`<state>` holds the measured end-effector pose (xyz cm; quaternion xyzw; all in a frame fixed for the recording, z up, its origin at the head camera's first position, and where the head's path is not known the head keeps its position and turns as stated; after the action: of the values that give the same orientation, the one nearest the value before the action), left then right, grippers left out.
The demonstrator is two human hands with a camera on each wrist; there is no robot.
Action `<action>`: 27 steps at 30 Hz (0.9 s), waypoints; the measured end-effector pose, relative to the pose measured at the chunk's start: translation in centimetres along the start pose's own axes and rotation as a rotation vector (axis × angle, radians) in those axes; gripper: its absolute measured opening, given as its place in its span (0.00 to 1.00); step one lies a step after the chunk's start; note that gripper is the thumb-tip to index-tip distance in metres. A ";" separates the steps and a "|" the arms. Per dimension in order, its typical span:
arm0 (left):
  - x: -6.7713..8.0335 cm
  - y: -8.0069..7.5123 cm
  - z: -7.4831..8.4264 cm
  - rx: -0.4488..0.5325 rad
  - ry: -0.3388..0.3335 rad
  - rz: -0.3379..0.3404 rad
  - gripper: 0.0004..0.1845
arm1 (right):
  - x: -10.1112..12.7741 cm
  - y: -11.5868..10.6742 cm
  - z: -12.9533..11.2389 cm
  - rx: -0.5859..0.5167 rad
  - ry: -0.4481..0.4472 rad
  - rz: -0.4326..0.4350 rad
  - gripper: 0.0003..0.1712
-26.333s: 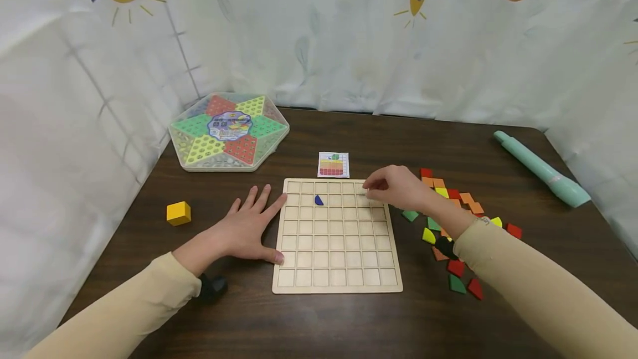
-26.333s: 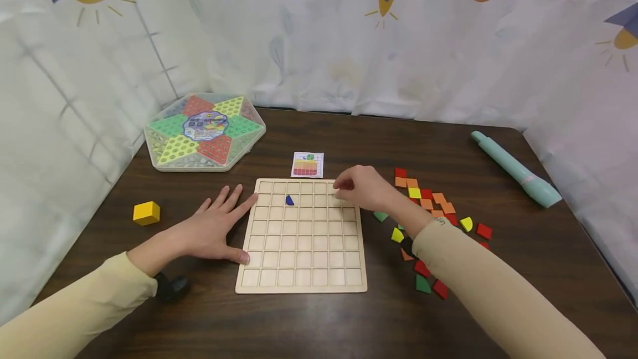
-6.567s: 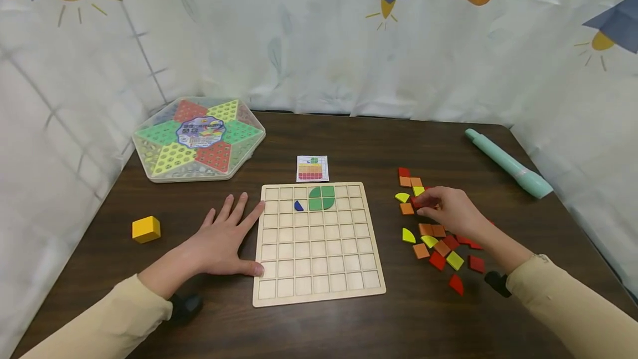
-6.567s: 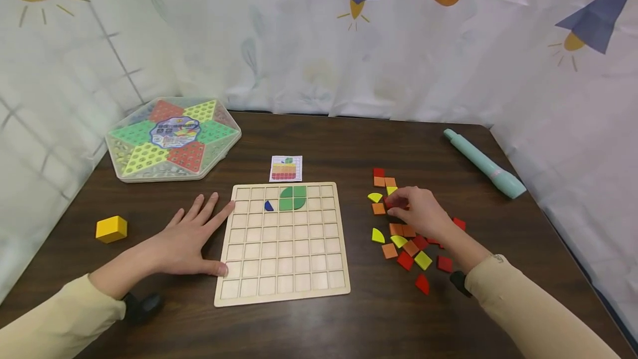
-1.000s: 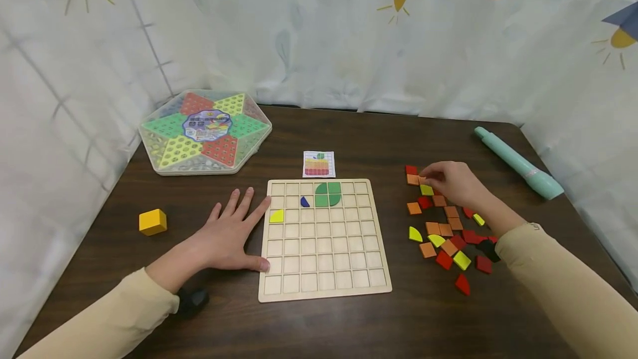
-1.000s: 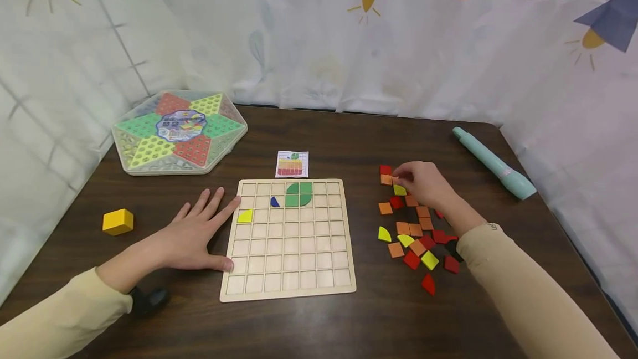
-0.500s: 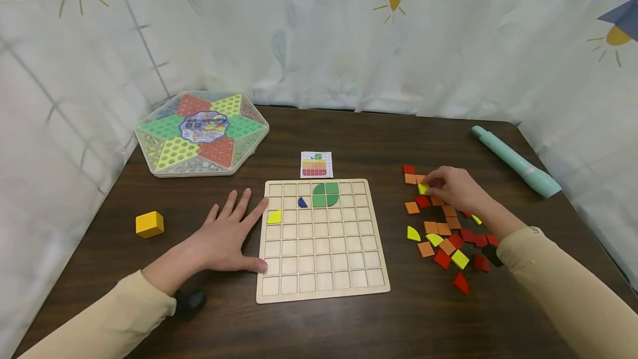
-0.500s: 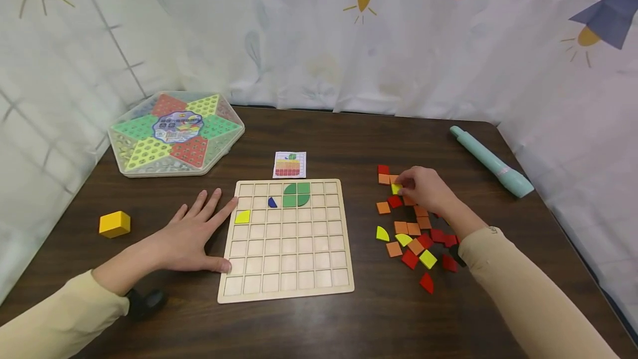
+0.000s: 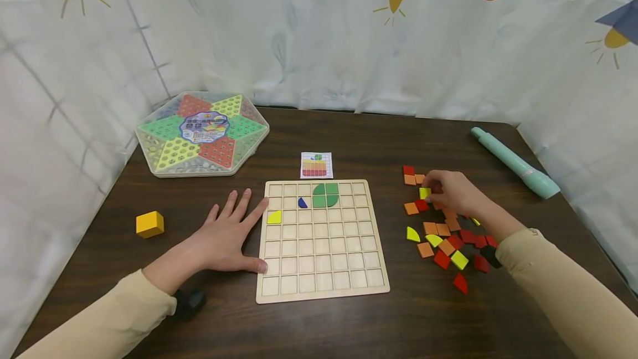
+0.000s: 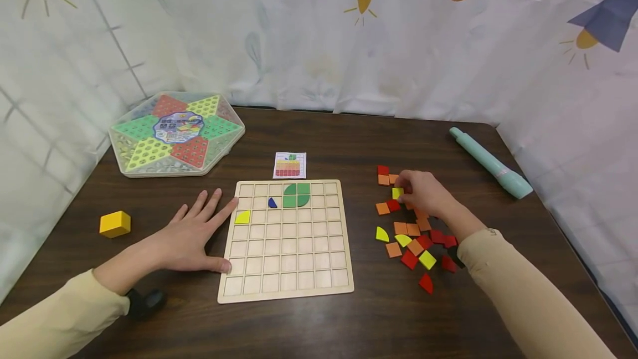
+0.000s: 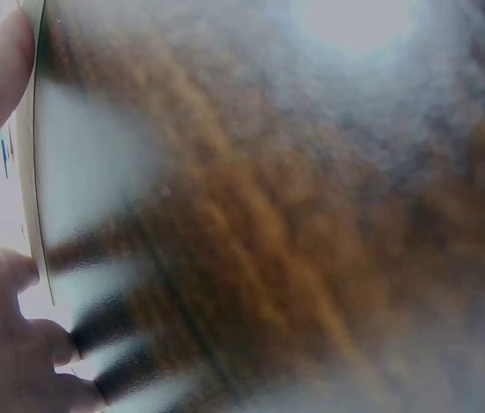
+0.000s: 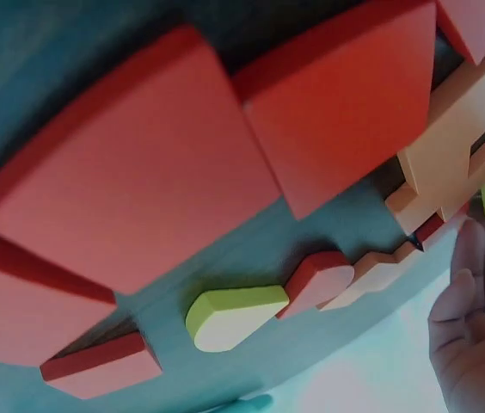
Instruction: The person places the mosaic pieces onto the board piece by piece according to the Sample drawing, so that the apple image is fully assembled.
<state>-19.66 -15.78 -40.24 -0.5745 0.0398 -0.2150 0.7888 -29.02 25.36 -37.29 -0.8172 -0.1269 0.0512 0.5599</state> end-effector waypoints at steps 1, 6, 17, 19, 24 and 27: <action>0.0 0.0 0.0 0.001 0.000 0.001 0.70 | 0.0 0.0 0.0 -0.005 -0.001 0.005 0.12; 0.1 0.0 -0.1 0.003 0.000 0.003 0.71 | 0.2 -0.2 -0.2 -0.008 0.008 0.041 0.11; 0.2 -0.1 -0.2 0.005 0.013 0.018 0.70 | 0.2 -0.5 -2.2 -0.195 0.087 0.072 0.09; 0.3 0.0 -0.3 0.006 0.011 0.018 0.70 | 0.0 0.1 -3.5 -0.296 0.099 0.054 0.12; 0.3 -0.1 -0.3 0.018 0.015 0.019 0.69 | -0.6 2.5 -7.4 -0.522 0.120 -0.030 0.14; 0.2 -0.1 -0.2 0.022 0.017 0.017 0.69 | -0.9 3.9 -9.7 -0.611 0.138 -0.079 0.16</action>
<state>-19.55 -16.04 -40.17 -0.5634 0.0488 -0.2137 0.7966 -27.13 14.99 -37.40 -0.9437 -0.1295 -0.0667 0.2971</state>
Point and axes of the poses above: each hand's wrist, its own x-axis away from the middle knuckle, its own y-axis out of the palm, z = x × y, the point moved 9 cm from there along -x, towards the middle knuckle, and after that the axes turned 10 degrees about z, right-handed, at the moved point
